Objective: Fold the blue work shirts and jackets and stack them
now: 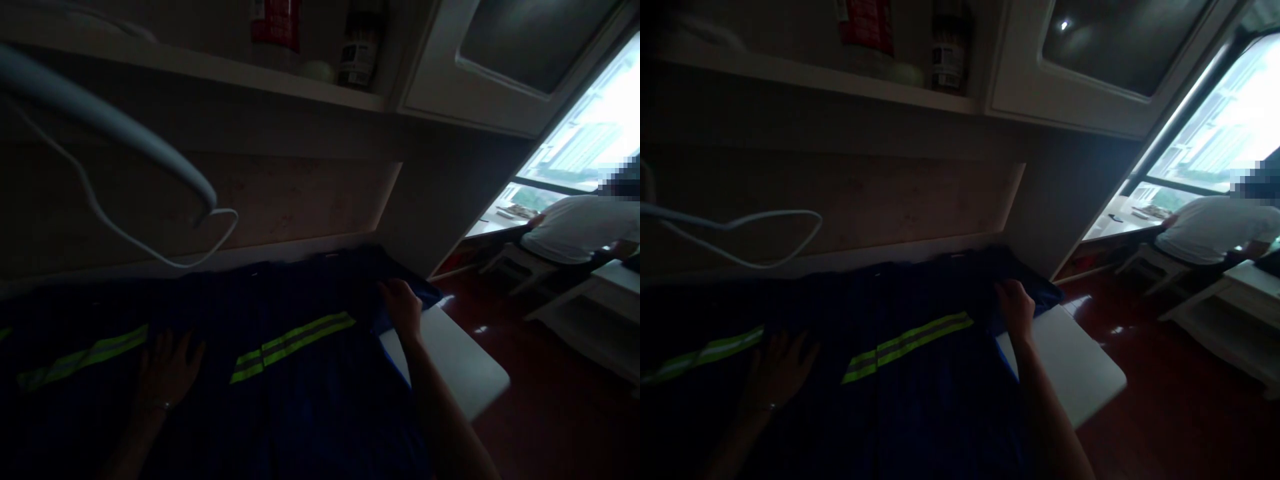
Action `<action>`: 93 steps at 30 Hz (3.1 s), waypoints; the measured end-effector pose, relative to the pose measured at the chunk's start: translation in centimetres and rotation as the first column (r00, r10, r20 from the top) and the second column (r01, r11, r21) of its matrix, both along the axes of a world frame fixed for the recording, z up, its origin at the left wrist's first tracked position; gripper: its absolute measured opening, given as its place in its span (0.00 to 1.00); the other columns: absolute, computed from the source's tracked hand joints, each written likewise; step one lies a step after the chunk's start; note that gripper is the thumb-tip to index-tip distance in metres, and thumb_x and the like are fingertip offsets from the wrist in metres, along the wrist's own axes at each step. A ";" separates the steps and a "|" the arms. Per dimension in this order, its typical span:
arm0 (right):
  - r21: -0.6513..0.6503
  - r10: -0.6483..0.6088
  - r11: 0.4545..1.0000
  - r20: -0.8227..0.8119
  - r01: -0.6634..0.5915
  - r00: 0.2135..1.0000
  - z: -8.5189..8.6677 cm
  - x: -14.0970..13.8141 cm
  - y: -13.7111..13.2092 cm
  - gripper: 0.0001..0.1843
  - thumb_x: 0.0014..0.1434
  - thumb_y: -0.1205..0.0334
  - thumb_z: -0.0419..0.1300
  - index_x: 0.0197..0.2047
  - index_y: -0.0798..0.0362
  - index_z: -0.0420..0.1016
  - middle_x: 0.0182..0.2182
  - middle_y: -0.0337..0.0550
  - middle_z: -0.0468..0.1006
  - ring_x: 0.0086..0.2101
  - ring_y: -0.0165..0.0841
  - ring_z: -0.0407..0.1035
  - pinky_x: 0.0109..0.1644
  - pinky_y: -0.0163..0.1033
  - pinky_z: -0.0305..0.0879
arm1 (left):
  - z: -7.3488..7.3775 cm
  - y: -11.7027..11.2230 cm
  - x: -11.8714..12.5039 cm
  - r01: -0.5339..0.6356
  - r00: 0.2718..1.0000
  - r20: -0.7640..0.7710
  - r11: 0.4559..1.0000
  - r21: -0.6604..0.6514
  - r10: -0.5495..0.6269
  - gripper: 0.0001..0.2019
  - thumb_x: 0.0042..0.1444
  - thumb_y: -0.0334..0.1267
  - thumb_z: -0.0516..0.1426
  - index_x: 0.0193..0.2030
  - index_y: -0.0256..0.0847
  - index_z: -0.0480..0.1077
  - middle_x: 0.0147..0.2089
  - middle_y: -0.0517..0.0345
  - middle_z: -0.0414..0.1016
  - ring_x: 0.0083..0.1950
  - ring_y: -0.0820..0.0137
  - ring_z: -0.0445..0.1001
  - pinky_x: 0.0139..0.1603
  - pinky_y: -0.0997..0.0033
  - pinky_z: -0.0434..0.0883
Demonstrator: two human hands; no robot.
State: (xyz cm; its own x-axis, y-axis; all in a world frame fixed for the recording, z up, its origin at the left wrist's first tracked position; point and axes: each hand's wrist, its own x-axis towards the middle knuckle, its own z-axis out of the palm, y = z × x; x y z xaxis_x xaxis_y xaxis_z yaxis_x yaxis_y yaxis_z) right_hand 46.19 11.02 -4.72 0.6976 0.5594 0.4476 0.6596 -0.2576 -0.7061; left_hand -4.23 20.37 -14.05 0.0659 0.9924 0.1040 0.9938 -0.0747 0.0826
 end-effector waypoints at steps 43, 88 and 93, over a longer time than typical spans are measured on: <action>-0.698 0.606 0.657 0.264 -0.286 0.750 -5.4 -11.6 11.8 0.34 0.70 0.42 0.37 0.72 0.49 0.53 0.72 0.48 0.48 0.70 0.47 0.40 0.67 0.70 0.33 | 3.0 -0.5 5.5 0.154 0.988 -0.037 0.983 0.102 -0.151 0.28 0.67 0.47 0.38 0.70 0.45 0.56 0.76 0.47 0.46 0.74 0.52 0.49 0.70 0.33 0.45; -0.449 0.688 0.692 0.175 -0.565 0.704 -5.6 -17.1 -16.3 0.27 0.70 0.58 0.47 0.70 0.49 0.56 0.65 0.50 0.64 0.67 0.45 0.53 0.69 0.63 0.49 | 3.6 -26.9 8.0 0.388 0.916 0.052 0.910 0.142 -0.399 0.34 0.64 0.43 0.47 0.75 0.43 0.39 0.71 0.50 0.57 0.70 0.55 0.60 0.70 0.42 0.56; -0.654 0.936 0.320 0.109 -0.685 0.334 -5.8 -23.5 -12.0 0.30 0.68 0.61 0.48 0.72 0.53 0.53 0.71 0.44 0.49 0.69 0.44 0.43 0.71 0.60 0.43 | 2.5 -24.3 11.5 0.439 0.896 0.025 0.892 0.111 -0.444 0.28 0.64 0.36 0.45 0.70 0.36 0.56 0.70 0.45 0.60 0.70 0.56 0.60 0.69 0.48 0.61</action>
State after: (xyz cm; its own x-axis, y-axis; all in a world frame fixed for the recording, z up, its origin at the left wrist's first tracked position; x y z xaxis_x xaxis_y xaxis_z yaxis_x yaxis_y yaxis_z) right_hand 22.71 -0.99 -10.48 -0.4403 0.8967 0.0451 0.8536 0.4337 -0.2884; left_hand 7.24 -3.95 -11.56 0.4874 0.8462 0.2152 0.8512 -0.5154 0.0989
